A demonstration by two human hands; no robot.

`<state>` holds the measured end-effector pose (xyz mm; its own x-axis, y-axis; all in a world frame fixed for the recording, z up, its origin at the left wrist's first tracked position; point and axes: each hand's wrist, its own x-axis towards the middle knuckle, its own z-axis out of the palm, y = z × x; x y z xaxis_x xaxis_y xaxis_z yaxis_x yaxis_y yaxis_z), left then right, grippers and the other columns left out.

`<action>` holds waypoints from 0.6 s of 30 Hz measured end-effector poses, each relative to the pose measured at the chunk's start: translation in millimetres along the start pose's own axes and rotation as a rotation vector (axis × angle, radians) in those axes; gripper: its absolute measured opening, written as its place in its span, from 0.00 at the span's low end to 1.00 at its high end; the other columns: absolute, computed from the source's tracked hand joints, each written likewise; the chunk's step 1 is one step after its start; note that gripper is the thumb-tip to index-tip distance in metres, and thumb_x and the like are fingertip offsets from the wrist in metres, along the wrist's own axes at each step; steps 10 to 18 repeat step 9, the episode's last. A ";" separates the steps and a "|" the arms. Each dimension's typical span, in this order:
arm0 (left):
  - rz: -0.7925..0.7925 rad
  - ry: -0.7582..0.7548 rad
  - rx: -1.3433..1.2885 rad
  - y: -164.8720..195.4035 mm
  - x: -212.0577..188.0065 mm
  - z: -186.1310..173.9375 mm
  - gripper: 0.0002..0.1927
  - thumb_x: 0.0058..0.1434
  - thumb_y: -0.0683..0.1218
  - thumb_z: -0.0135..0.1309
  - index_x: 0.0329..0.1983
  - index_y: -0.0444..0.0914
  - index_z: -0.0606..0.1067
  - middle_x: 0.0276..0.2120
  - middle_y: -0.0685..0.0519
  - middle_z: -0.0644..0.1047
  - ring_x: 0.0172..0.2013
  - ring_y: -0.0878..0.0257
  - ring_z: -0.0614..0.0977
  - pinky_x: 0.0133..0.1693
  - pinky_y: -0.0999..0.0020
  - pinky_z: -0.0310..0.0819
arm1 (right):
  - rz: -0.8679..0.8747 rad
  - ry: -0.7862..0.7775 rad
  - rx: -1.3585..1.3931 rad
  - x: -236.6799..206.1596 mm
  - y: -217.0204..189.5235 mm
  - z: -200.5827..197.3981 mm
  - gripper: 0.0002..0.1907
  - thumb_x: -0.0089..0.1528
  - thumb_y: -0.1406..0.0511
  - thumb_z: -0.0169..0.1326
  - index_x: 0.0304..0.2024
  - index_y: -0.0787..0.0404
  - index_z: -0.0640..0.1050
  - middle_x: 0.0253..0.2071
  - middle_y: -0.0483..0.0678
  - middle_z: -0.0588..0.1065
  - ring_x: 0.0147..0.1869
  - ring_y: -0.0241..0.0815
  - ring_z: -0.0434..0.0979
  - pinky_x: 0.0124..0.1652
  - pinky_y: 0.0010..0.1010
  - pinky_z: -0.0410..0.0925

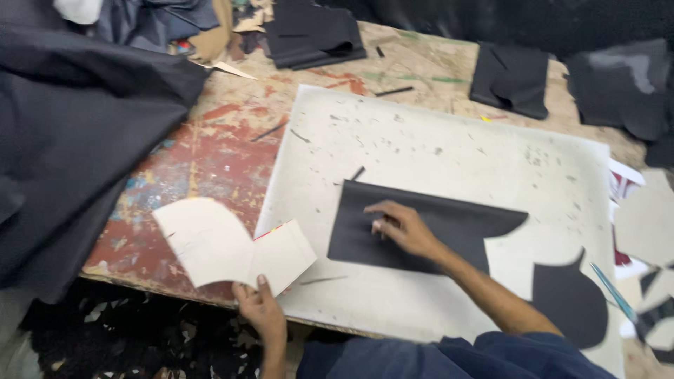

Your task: The person places paper patterns on black fabric, traces outlines with a pen, and cuts the fabric along the traced lines. The person handles multiple pattern pieces and fabric sections, moving them aside as needed.

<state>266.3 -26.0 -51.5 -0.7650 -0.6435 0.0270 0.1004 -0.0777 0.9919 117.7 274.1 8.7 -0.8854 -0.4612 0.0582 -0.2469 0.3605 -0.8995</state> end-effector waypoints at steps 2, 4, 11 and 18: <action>-0.042 -0.193 -0.094 -1.5 -39.1 34.4 0.25 0.71 0.41 0.45 0.68 0.28 0.56 0.43 0.38 0.79 0.34 0.60 0.83 0.30 0.68 0.79 | 0.097 0.019 0.095 -85.4 -7.6 -1.3 0.20 0.65 0.65 0.54 0.60 0.61 0.76 0.51 0.50 0.81 0.41 0.36 0.83 0.38 0.28 0.77; -0.066 -0.387 -0.114 -16.2 -88.3 63.3 0.25 0.71 0.42 0.45 0.67 0.28 0.57 0.44 0.41 0.79 0.38 0.63 0.84 0.33 0.71 0.80 | 0.224 0.088 0.201 -170.2 -4.7 -2.2 0.22 0.66 0.64 0.54 0.62 0.60 0.74 0.53 0.50 0.81 0.42 0.36 0.83 0.37 0.29 0.78; -0.140 -0.881 0.170 -97.9 -239.4 106.4 0.19 0.75 0.45 0.51 0.60 0.27 0.67 0.32 0.34 0.66 0.29 0.62 0.69 0.33 0.68 0.68 | 0.221 0.382 0.503 -358.4 30.9 5.8 0.28 0.69 0.60 0.52 0.71 0.58 0.67 0.57 0.54 0.79 0.47 0.40 0.82 0.42 0.31 0.78; -0.140 -0.881 0.170 -97.9 -239.4 106.4 0.19 0.75 0.45 0.51 0.60 0.27 0.67 0.32 0.34 0.66 0.29 0.62 0.69 0.33 0.68 0.68 | 0.221 0.382 0.503 -358.4 30.9 5.8 0.28 0.69 0.60 0.52 0.71 0.58 0.67 0.57 0.54 0.79 0.47 0.40 0.82 0.42 0.31 0.78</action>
